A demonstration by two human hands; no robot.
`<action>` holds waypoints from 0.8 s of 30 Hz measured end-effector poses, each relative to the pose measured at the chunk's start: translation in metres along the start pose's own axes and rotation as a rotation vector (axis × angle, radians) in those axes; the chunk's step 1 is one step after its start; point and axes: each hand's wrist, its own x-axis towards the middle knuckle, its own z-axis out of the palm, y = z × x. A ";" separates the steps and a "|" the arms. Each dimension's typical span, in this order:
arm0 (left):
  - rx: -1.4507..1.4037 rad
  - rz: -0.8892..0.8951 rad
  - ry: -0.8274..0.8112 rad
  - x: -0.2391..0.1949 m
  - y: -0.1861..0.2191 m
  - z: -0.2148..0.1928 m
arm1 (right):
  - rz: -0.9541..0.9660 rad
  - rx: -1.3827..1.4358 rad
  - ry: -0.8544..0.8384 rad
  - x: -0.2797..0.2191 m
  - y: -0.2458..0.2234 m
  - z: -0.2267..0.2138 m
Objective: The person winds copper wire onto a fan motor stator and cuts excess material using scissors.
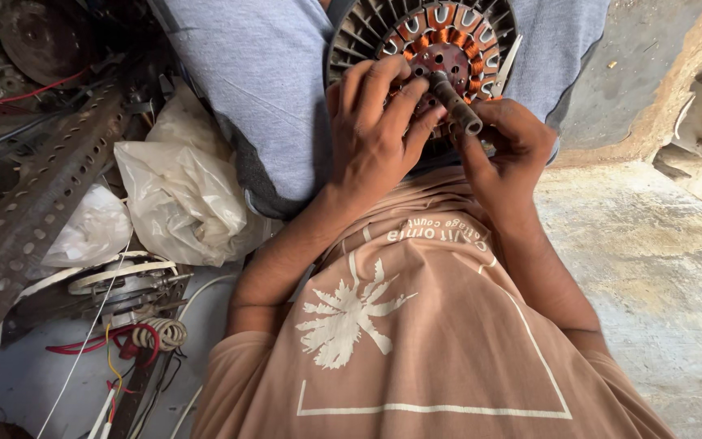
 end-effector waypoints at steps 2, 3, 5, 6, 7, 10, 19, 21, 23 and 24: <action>0.019 -0.024 0.023 0.001 0.001 0.004 | 0.053 0.056 0.015 0.000 0.003 0.001; 0.047 -0.021 0.038 0.001 0.002 0.006 | 0.051 0.058 0.031 0.001 0.005 0.002; 0.105 -0.020 0.068 0.000 0.005 0.007 | 0.044 0.048 0.040 -0.001 0.008 0.001; 0.115 -0.017 0.071 0.000 0.006 0.007 | 0.031 0.042 0.036 0.001 0.009 0.002; 0.125 -0.013 0.075 0.000 0.009 0.006 | 0.017 0.035 0.032 0.001 0.009 0.002; 0.052 -0.016 0.086 -0.003 0.012 0.002 | 0.012 0.024 0.008 0.002 0.007 -0.001; -0.254 -0.031 -0.033 -0.032 0.029 -0.004 | -0.116 -0.121 -0.040 0.002 0.004 -0.007; -0.249 -0.010 -0.036 -0.033 0.028 -0.004 | -0.111 -0.140 -0.041 0.004 -0.001 -0.006; -0.244 0.005 -0.036 -0.030 0.028 -0.002 | -0.108 -0.173 -0.052 0.010 -0.005 -0.006; -0.252 -0.006 -0.047 -0.030 0.028 -0.001 | -0.100 -0.196 -0.066 0.011 -0.007 -0.007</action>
